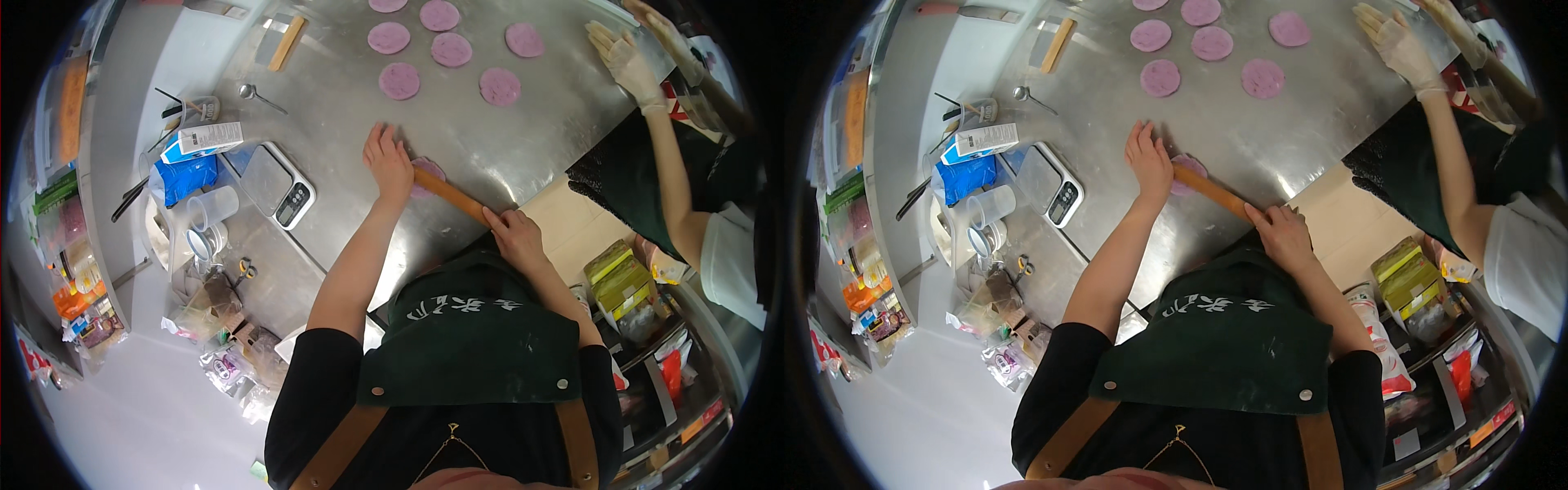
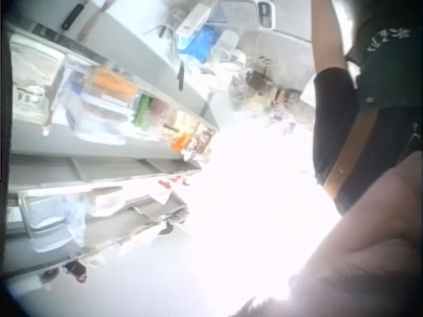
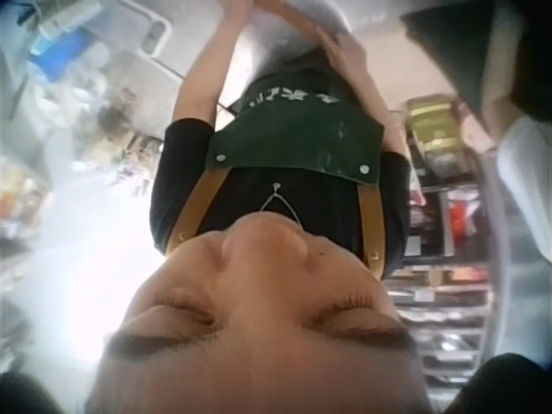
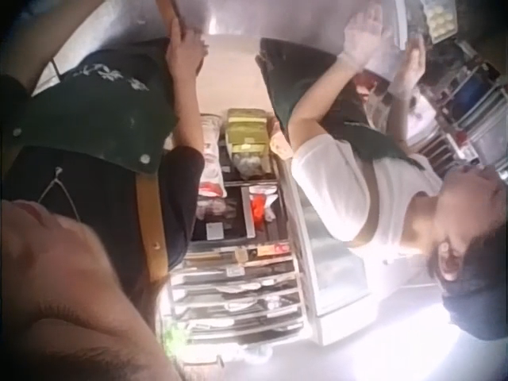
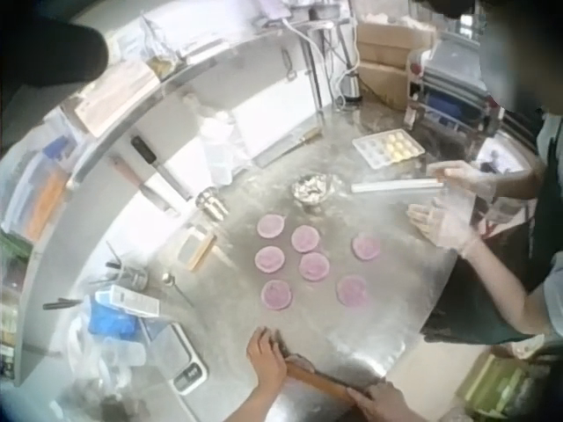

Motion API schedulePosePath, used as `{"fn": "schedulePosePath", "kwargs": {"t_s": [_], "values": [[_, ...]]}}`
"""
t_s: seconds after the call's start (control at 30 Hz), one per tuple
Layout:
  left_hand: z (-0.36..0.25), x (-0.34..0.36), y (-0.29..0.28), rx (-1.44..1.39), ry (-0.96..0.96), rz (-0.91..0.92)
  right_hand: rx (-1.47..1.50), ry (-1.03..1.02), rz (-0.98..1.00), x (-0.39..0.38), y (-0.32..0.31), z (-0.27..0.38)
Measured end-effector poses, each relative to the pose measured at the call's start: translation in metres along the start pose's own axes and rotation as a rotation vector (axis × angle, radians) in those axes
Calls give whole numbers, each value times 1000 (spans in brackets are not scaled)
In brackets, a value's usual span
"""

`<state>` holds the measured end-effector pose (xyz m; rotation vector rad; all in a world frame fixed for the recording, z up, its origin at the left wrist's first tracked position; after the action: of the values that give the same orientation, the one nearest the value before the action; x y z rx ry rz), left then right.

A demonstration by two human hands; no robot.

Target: Flatten and shape purple dough and fill it with yellow stuffing to make pastries.

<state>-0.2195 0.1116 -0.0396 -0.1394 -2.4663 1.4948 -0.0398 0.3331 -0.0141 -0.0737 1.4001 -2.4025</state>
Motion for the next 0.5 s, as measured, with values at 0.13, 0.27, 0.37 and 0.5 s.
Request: {"fn": "schedulePosePath", "kwargs": {"t_s": [0.13,0.27,0.37,0.5], "values": [[-15,23,1,32,41,18,114,71,-1,2,0,4],[-14,19,-2,20,39,24,120,90,16,-1,2,4],[9,-9,-7,-161,-145,-3,73,19,-16,2,-6,3],[25,-50,-9,-491,-488,130,152,79,-133,9,-24,-2]]}}
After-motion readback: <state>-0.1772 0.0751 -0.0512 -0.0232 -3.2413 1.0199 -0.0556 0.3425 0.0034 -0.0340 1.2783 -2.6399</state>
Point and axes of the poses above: each hand's wrist, its own x-axis towards the middle knuckle, its own y-axis out of the palm, z = x × y, the point moved 4 cm from there along x, towards the middle knuckle, and after that the axes turned 10 degrees about z, right-handed, at the moved point
